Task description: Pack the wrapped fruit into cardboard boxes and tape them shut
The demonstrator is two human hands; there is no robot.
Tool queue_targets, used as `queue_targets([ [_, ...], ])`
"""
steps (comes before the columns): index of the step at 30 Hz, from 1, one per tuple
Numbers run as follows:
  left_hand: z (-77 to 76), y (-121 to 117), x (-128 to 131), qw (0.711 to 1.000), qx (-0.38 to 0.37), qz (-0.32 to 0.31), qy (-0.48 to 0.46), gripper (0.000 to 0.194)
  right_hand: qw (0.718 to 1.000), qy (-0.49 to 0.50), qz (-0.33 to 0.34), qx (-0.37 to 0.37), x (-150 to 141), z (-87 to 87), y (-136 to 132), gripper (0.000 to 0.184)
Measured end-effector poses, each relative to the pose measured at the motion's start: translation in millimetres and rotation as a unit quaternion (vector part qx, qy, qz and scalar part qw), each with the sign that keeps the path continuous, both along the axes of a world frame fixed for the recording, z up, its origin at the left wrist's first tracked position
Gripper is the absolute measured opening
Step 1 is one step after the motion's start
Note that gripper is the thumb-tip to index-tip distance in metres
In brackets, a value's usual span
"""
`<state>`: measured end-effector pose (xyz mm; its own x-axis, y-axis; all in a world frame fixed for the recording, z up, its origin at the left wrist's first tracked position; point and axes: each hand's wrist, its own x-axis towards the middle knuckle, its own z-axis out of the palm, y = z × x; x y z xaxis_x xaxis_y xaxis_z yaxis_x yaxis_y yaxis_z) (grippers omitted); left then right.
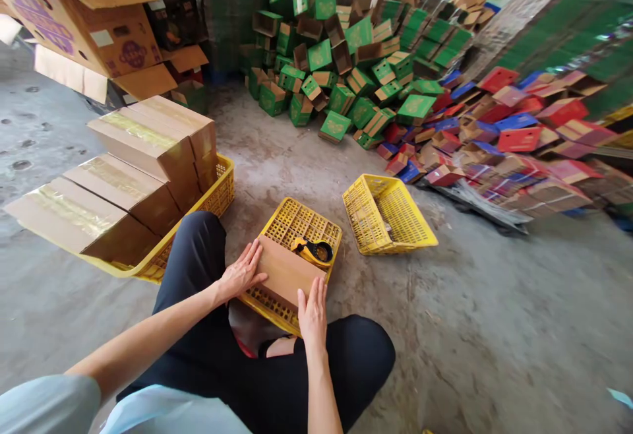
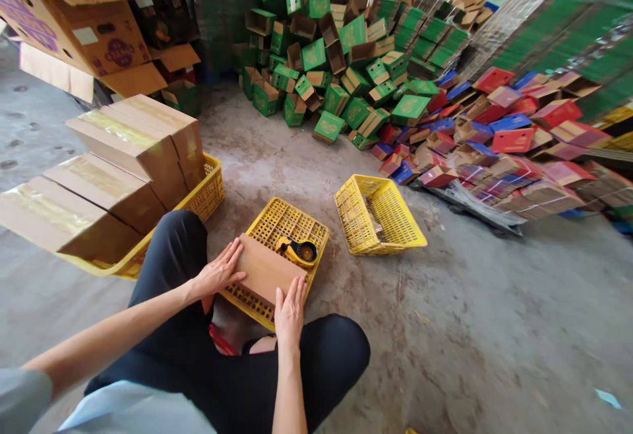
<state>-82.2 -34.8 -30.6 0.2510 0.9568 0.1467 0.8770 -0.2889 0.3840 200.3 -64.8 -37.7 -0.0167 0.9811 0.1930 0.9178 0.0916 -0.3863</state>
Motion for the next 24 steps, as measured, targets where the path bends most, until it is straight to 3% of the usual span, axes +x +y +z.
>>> queue_targets([
  [4, 5.1, -2, 6, 1.0, -0.01, 0.001, 0.023, 0.103, 1.0, 0.009, -0.025, 0.012, -5, -4.2, -3, 0.087],
  [9, 12.3, -22, 31, 0.995, -0.043, -0.071, 0.051, 0.118, 0.998, -0.055, -0.008, 0.01, -34, -1.1, -20, 0.076],
  [14, 13.8, -41, 56, 0.988, -0.053, -0.139, 0.034, 0.106, 0.995, -0.081, 0.06, -0.012, -62, 0.3, -39, 0.068],
  [18, 14.2, -37, 41, 0.985, -0.065, -0.157, 0.025, 0.1, 0.994, -0.087, 0.065, -0.008, -52, 5.8, -46, 0.07],
  [24, 14.2, -24, -4, 0.998, -0.039, -0.043, 0.017, 0.086, 0.998, -0.058, -0.029, 0.007, -18, 14.8, -43, 0.08],
])
